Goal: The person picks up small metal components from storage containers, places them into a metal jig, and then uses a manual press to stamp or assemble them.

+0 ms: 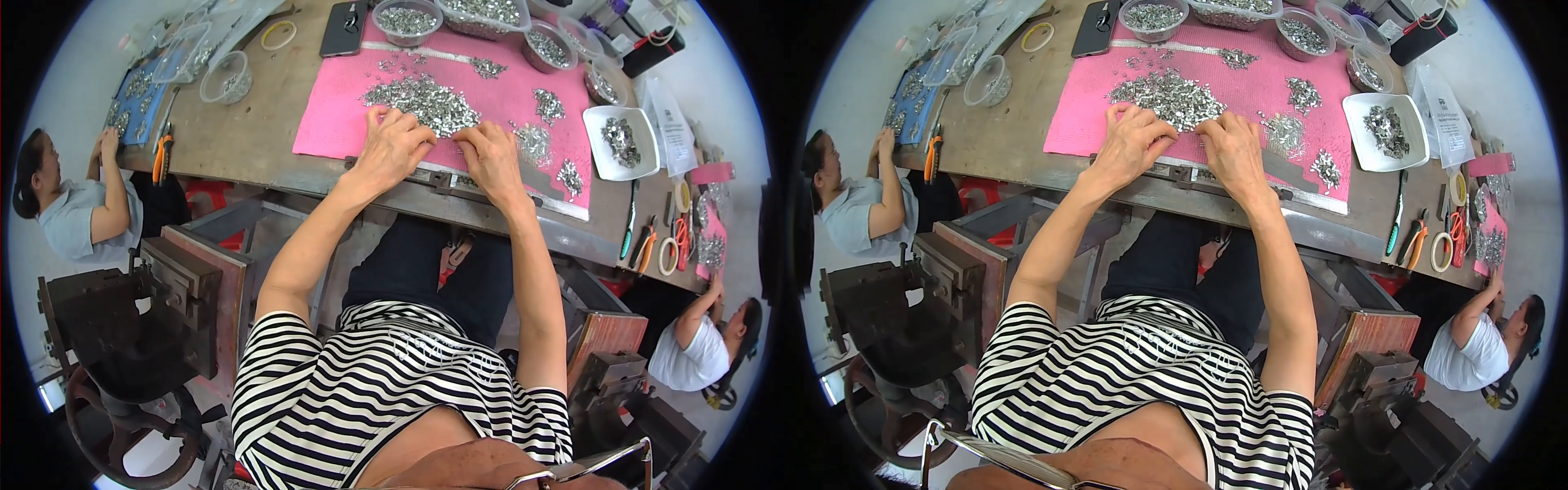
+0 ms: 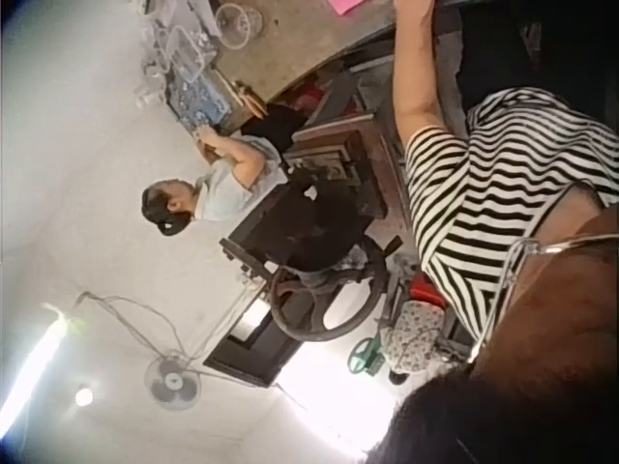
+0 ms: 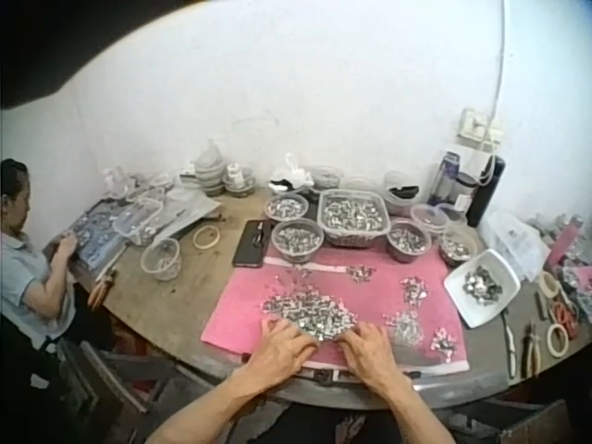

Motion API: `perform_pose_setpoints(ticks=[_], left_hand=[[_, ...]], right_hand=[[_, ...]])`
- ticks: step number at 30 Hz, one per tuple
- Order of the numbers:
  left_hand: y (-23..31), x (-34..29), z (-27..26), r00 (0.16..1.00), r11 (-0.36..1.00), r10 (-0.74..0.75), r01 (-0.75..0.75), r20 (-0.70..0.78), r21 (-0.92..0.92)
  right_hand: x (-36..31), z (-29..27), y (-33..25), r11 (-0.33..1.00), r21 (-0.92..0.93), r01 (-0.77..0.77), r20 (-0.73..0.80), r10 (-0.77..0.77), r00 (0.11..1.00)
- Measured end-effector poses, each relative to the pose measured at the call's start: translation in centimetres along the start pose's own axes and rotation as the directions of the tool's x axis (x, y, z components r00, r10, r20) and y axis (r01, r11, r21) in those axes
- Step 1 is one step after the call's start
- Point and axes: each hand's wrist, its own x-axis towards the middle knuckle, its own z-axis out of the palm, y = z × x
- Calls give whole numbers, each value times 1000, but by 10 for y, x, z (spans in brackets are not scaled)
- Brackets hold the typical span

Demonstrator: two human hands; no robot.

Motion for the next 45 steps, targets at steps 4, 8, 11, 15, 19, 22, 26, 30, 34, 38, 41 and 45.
perform_pose_setpoints(ticks=[4,8,11,15,19,22,26,30,34,38,41,45], left_hand=[[-2,-1,-2,999,1000,10,-9,38,-25],[-8,-4,-3,999,996,-31,32,12,-84],[-6,-5,-5,999,996,-42,44,20,-76],[-4,-1,-4,1000,997,5,-2,29,-81],[-7,0,-1,999,999,35,-33,41,-39],[-5,2,0,998,999,32,-30,60,-34],[-4,1,-1,997,999,33,-31,67,-28],[-6,0,0,997,998,32,-28,69,-59],[-3,2,1,998,998,3,2,68,-59],[-3,0,4,999,999,17,-15,50,-42],[-2,-1,7,999,999,-4,5,46,-33],[1,-1,8,999,998,-44,45,17,-48]], right_hand=[[2,5,3,1000,-5,-21,16,21,1000],[5,8,2,1000,6,8,21,-8,1000],[5,6,2,997,-64,49,17,-48,999],[5,6,2,991,-126,53,24,-50,998],[3,5,8,997,-66,25,-10,-26,1000],[1,0,14,999,27,-33,6,33,999],[1,-3,11,997,54,-49,30,48,998],[3,1,9,998,48,-33,23,32,999],[6,4,11,1000,-21,14,32,-14,999],[5,4,14,1000,-13,-10,55,10,998],[4,1,15,1000,-9,-3,62,4,998],[7,1,17,1000,29,7,33,-8,999]])
